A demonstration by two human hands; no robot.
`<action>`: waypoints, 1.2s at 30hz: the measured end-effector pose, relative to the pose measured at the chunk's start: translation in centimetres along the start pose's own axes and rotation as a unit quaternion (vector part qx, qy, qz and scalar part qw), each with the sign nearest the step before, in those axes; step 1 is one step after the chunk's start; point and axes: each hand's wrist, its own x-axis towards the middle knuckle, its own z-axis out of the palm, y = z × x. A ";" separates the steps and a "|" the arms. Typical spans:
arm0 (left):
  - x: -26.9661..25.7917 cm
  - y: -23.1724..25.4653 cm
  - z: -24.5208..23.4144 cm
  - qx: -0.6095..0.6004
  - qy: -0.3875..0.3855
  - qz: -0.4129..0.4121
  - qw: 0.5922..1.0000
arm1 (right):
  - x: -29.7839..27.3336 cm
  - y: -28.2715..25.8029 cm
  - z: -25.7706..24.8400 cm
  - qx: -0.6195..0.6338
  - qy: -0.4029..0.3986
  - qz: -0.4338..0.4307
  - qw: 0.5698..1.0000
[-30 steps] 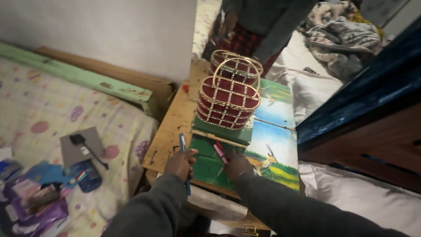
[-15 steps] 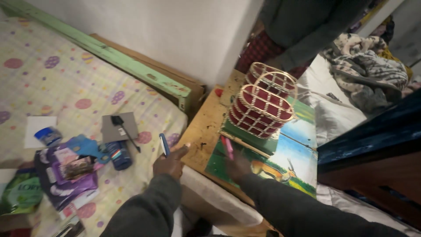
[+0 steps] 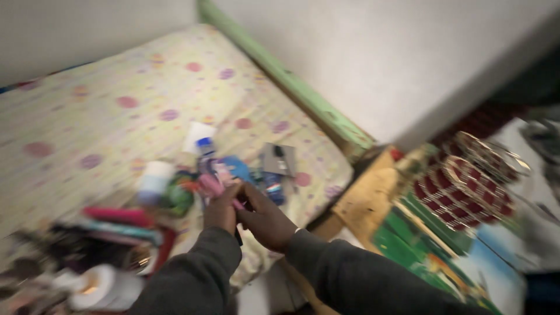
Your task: The person organizes various personal care items on a vanity table. They handle a red beaded basket, a red box, and a clear plastic bag containing small round objects. The person also arranges makeup brushes, bottles, and other toiletries on the table surface.
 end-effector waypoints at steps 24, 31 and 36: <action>-3.4 3.2 -30.2 -0.207 0.340 0.001 0.917 | 16.2 14.8 20.5 -0.238 0.012 0.119 0.964; -4.7 6.7 -29.4 -0.204 0.332 0.023 0.921 | 16.3 14.9 23.8 -0.236 0.025 0.092 0.967; -4.5 7.7 -29.2 -0.194 0.319 0.029 0.927 | 16.4 15.2 25.1 -0.264 0.083 0.068 0.958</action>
